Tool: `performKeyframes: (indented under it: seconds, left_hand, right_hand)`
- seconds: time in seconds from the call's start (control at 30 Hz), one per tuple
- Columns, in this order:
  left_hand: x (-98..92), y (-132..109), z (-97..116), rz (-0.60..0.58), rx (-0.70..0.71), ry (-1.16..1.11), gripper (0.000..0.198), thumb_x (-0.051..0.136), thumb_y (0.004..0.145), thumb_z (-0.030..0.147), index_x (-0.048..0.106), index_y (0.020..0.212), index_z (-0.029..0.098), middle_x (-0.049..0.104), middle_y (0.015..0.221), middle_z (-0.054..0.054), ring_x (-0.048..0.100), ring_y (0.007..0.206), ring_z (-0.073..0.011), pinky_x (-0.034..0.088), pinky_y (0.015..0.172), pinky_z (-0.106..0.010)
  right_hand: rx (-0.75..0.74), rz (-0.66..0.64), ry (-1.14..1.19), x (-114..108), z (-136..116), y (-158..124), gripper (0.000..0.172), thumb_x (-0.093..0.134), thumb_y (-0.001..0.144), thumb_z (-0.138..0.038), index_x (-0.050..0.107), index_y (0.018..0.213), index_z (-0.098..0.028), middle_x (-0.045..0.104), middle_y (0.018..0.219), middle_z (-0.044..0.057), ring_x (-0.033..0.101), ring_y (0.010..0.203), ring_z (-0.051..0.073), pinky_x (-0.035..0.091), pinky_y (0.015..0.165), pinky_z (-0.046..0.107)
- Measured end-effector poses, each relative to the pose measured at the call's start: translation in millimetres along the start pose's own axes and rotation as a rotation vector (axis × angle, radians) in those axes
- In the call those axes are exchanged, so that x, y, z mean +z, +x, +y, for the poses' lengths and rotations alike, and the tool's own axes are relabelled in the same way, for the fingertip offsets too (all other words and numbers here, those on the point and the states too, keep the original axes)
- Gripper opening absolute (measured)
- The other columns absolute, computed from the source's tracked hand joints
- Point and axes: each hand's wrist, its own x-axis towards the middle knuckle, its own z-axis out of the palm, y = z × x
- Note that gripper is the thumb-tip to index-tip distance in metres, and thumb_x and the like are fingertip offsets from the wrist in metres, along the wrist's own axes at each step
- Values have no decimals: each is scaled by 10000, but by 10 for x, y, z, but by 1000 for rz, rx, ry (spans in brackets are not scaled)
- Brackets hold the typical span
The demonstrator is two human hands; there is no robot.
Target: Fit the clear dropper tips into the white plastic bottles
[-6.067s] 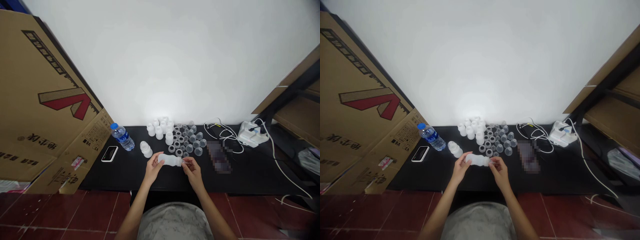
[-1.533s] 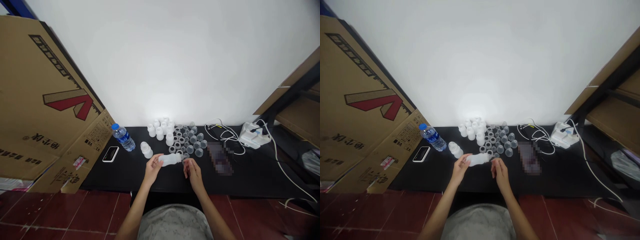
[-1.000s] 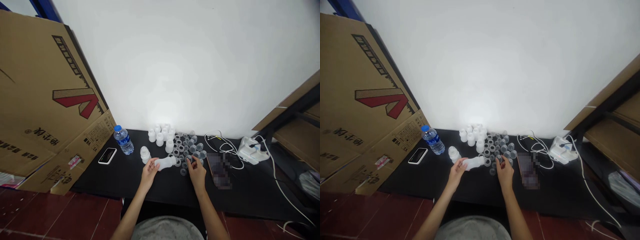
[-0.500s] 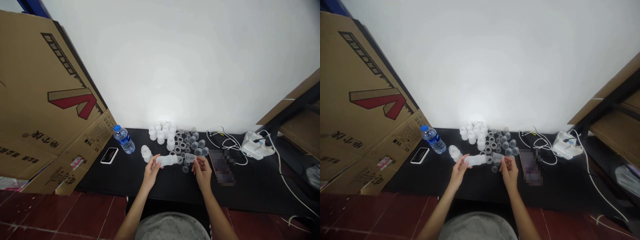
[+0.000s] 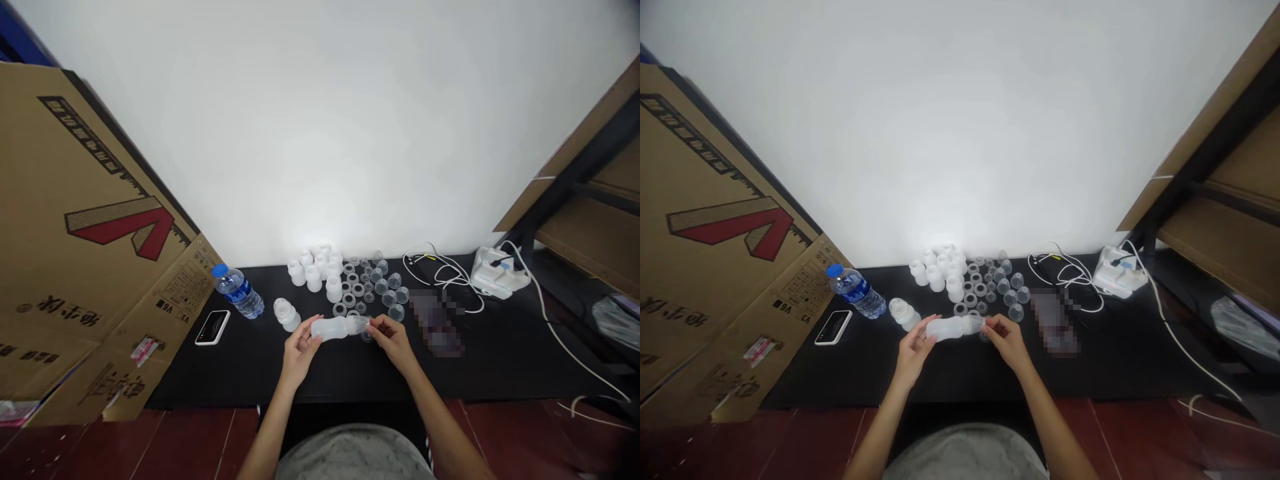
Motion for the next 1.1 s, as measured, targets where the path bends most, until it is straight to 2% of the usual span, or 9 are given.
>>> performKeyframes:
  seconds: [0.27, 0.37, 0.43, 0.5, 0.57, 0.63, 0.77, 0.9, 1.1]
  left_hand:
    - [22, -7, 21, -3, -6, -1, 550, 878, 865, 456, 745, 1326, 187, 770, 1359, -187, 755, 1241, -365, 636, 1045, -498]
    - [83, -33, -11, -80, 11, 41, 547, 913, 828, 411, 749, 1301, 190, 774, 1348, -180, 765, 1212, -357, 627, 1047, -490]
    - [120, -53, -22, -143, 29, 158, 560, 932, 803, 375, 747, 1303, 201, 788, 1303, -157, 771, 1173, -342, 622, 1033, -479]
    - [142, -73, -13, -159, 61, 326, 553, 930, 798, 346, 746, 1303, 218, 796, 1239, -122, 766, 1132, -317, 609, 1025, -468]
    - [156, -91, 14, -147, 102, 484, 510, 910, 808, 321, 748, 1283, 228, 784, 1178, -92, 748, 1093, -294, 601, 1007, -454]
    - [170, -110, 42, -158, 132, 594, 463, 875, 833, 297, 740, 1272, 238, 758, 1165, -78, 725, 1082, -279, 593, 994, -442]
    - [200, -137, 38, -183, 130, 698, 442, 803, 897, 282, 694, 1324, 260, 724, 1218, -81, 697, 1148, -284, 565, 1047, -464]
    - [194, -124, -55, -82, 102, 744, 488, 755, 940, 311, 607, 1402, 256, 715, 1285, -96, 698, 1166, -283, 562, 1048, -461]
    - [198, -120, -126, 6, 94, 784, 575, 720, 975, 361, 481, 1488, 261, 667, 1413, -131, 710, 1219, -297, 583, 1041, -484]
  right_hand:
    - [37, -32, 30, -4, 1, -11, 468, 859, 851, -599, 629, 747, -206, 649, 660, -6, 475, 525, 117, 375, 500, 249]
    - [13, 39, 101, -2, 1, 2, 412, 856, 860, -590, 725, 921, -205, 683, 718, 1, 522, 550, 131, 408, 507, 252]
    - [-8, 20, 132, 7, -18, -4, 418, 839, 894, -556, 766, 1133, -221, 754, 851, 39, 646, 683, 179, 507, 600, 281]
    - [0, -102, 139, 20, -49, -26, 461, 815, 934, -512, 748, 1307, -248, 807, 1066, 95, 743, 956, 250, 589, 788, 347]
    - [28, -233, 147, 35, -78, -49, 470, 791, 963, -489, 727, 1376, -273, 797, 1250, 126, 730, 1190, 296, 590, 945, 406]
    - [32, -269, 151, 42, -84, -59, 459, 786, 969, -488, 726, 1377, -287, 781, 1320, 129, 710, 1273, 312, 581, 999, 429]
    - [-68, -69, 31, 33, -3, -29, 358, 807, 940, -517, 784, 1183, -254, 815, 1146, 107, 757, 1029, 284, 599, 842, 373]
    - [-149, 140, -226, 34, 89, -4, 347, 750, 965, -559, 787, 1019, -218, 731, 813, 45, 629, 687, 205, 510, 634, 316]
    - [-183, 177, -357, 50, 83, -17, 374, 692, 992, -572, 766, 987, -205, 730, 827, 51, 611, 678, 202, 496, 653, 319]
